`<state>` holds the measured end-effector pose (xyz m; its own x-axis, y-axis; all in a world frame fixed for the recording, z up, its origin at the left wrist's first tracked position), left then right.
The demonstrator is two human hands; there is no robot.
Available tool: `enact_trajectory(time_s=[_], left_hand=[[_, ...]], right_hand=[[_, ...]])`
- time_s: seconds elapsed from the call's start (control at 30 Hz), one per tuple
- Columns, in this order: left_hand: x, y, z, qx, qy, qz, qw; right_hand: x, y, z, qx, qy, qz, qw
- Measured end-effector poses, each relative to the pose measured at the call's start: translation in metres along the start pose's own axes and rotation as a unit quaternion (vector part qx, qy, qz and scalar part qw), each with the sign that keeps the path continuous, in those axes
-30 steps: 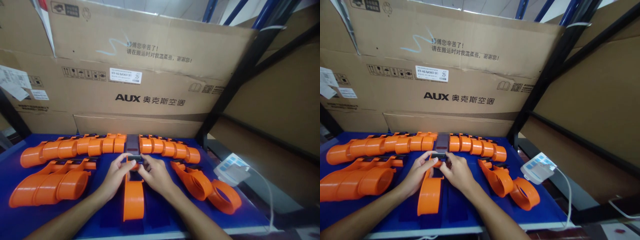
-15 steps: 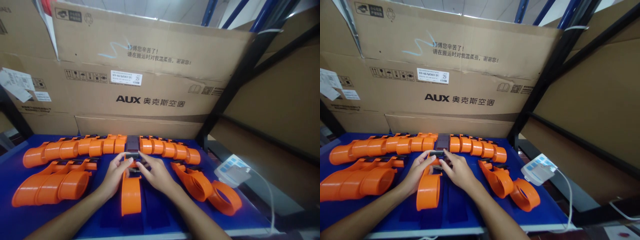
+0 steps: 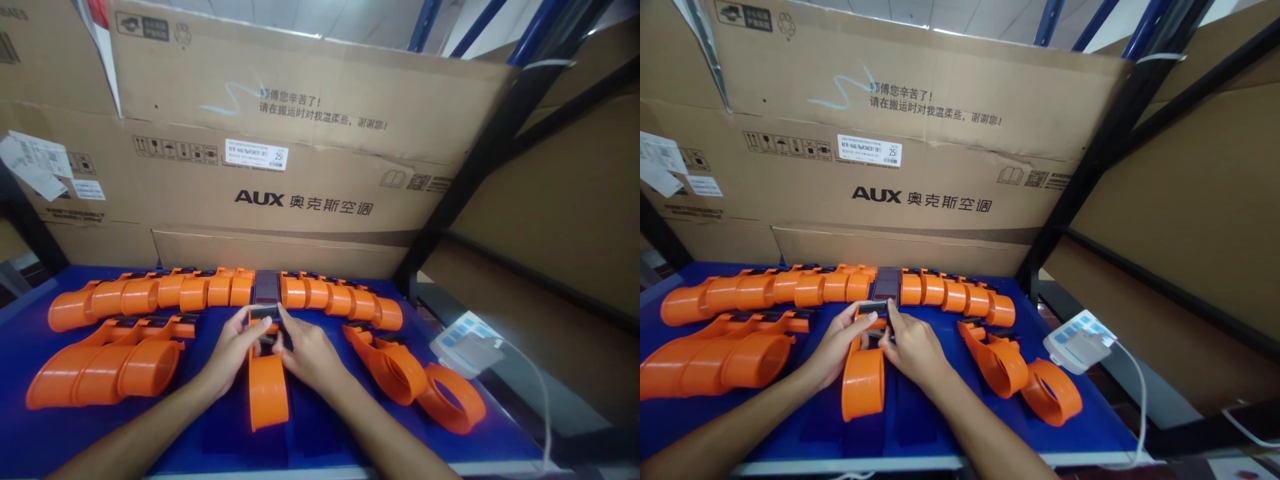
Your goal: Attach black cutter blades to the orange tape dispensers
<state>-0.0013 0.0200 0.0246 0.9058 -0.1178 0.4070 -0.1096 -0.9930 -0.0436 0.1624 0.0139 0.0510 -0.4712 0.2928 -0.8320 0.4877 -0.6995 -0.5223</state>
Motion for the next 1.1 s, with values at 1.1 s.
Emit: enact_trajectory(time_s=[1.1], left_hand=[[0.000, 0.000, -0.004, 0.011, -0.044, 0.009, 0.999]], right_hand=[[-0.011, -0.006, -0.003, 0.015, -0.125, -0.031, 0.992]])
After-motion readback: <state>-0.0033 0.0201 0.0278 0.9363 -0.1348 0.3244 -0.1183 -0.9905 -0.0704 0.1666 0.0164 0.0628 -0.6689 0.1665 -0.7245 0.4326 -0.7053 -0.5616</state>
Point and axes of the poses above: each hand's wrist, its own y-axis away from the middle knuckle, its own x-axis out of the palm, z = x × y, the point moved 3 cm from there along -y, towards the middle knuckle, and after that the axes turned 8 degrees about y, right-handed, at the moved point
